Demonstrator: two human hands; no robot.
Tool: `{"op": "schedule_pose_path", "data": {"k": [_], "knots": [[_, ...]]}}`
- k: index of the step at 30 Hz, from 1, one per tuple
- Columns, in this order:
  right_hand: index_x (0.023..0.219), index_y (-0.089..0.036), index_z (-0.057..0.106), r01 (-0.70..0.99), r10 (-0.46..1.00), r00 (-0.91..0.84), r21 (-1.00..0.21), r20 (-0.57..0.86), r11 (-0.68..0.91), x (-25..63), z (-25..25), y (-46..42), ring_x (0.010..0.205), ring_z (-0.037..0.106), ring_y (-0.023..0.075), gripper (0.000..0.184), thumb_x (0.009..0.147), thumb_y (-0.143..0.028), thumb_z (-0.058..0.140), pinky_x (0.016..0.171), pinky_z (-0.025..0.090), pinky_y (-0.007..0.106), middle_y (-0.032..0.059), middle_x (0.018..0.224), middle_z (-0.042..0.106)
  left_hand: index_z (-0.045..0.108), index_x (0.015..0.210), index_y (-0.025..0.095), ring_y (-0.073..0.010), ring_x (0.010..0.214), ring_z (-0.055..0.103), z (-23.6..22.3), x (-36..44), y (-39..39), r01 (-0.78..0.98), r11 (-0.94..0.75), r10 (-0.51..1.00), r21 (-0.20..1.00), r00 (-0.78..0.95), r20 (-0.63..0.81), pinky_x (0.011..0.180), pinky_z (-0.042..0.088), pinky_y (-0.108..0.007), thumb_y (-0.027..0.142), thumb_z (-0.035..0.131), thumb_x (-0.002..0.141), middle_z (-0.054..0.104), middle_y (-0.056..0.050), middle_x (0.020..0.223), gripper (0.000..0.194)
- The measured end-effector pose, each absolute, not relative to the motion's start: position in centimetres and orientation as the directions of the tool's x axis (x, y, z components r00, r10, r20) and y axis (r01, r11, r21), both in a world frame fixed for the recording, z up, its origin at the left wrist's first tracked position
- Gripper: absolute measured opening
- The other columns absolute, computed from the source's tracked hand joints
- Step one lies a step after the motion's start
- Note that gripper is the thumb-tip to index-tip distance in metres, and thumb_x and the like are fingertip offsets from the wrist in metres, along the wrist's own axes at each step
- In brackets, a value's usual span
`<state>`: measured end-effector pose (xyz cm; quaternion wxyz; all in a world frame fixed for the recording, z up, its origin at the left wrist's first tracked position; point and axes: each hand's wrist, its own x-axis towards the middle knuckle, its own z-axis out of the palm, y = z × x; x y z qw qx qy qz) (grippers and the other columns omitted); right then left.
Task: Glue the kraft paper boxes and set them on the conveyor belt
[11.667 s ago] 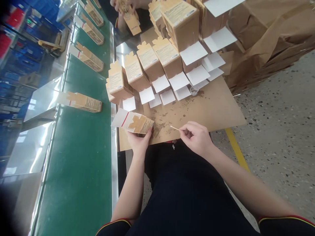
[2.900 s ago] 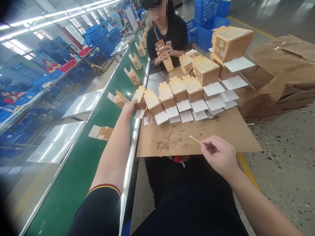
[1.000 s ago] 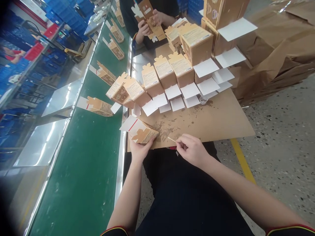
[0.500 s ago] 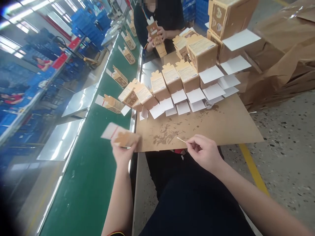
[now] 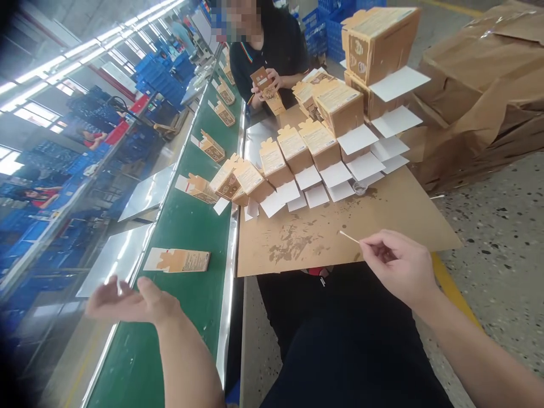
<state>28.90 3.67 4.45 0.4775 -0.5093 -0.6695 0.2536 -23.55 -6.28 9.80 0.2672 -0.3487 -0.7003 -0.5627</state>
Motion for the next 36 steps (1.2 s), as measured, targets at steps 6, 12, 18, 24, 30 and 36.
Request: {"op": "schedule_pose_path", "data": {"k": [6, 12, 18, 24, 30, 36], "knots": [[0.078, -0.025, 0.075, 0.357, 0.916, -0.106, -0.845, 0.387, 0.398, 26.5, 6.1, 4.3, 0.053, 0.057, 0.0159, 0.037, 0.109, -0.046, 0.074, 0.05, 0.05, 0.031, 0.0022, 0.067, 0.067, 0.061, 0.144, 0.021, -0.0353, 0.154, 0.061, 15.0, -21.4, 11.8, 0.742, -0.084, 0.735, 0.665, -0.405, 0.544, 0.135, 0.046, -0.055, 0.047, 0.085, 0.086, 0.065, -0.019, 0.153, 0.068], [0.081, -0.025, 0.075, 0.312, 0.901, -0.094, -0.847, 0.424, 0.431, 25.4, 6.1, 3.9, 0.054, 0.057, 0.0147, 0.036, 0.111, -0.044, 0.072, 0.049, 0.047, 0.028, 0.0011, 0.067, 0.066, 0.055, 0.161, 0.008, -0.0486, 0.161, 0.056, 15.4, -18.7, 20.5, 0.808, 0.28, 0.928, 0.519, -0.366, 0.069, 0.135, 0.043, -0.059, 0.027, 0.095, 0.07, 0.063, -0.032, 0.163, 0.101], [0.081, -0.027, 0.076, 0.384, 0.897, 0.008, -0.829, 0.442, 0.406, 28.8, 5.6, 4.5, 0.056, 0.062, 0.0167, 0.039, 0.111, -0.051, 0.071, 0.05, 0.051, 0.029, 0.0017, 0.069, 0.068, 0.062, 0.154, 0.011, -0.0464, 0.145, 0.068, 15.4, -21.3, 13.3, 0.841, 0.267, 0.876, 0.471, -0.415, 0.245, 0.124, 0.054, -0.061, 0.043, 0.088, 0.069, 0.07, -0.027, 0.151, 0.095], [0.079, -0.025, 0.079, 0.481, 0.891, 0.107, -0.807, 0.442, 0.342, 32.0, 5.9, 6.3, 0.058, 0.065, 0.0181, 0.048, 0.107, -0.064, 0.073, 0.051, 0.053, 0.032, 0.0051, 0.071, 0.074, 0.069, 0.145, 0.02, -0.0386, 0.113, 0.077, 12.6, -21.7, -1.4, 0.72, 0.327, 0.743, 0.612, -0.596, 0.304, 0.093, 0.068, -0.053, 0.073, 0.087, 0.067, 0.074, -0.018, 0.134, 0.096], [0.08, -0.026, 0.076, 0.49, 0.88, 0.084, -0.788, 0.467, 0.372, 31.6, 6.1, 7.9, 0.06, 0.065, 0.019, 0.04, 0.107, -0.055, 0.075, 0.053, 0.053, 0.033, 0.0045, 0.07, 0.072, 0.071, 0.139, 0.019, -0.0459, 0.136, 0.066, 7.2, -16.2, -6.4, 0.691, 0.499, 0.684, 0.523, -0.684, 0.252, 0.109, 0.062, -0.064, 0.073, 0.079, 0.077, 0.069, -0.021, 0.129, 0.083], [0.084, -0.028, 0.073, 0.511, 0.874, -0.015, -0.747, 0.486, 0.425, 31.2, 6.3, 8.8, 0.062, 0.064, 0.0209, 0.02, 0.104, -0.033, 0.071, 0.057, 0.052, 0.035, 0.0036, 0.072, 0.072, 0.068, 0.154, 0.017, -0.0493, 0.156, 0.053, 6.4, -15.5, -6.8, 0.596, 0.625, 0.656, 0.505, -0.751, 0.075, 0.121, 0.055, -0.067, 0.074, 0.071, 0.087, 0.067, -0.025, 0.136, 0.088]]}}
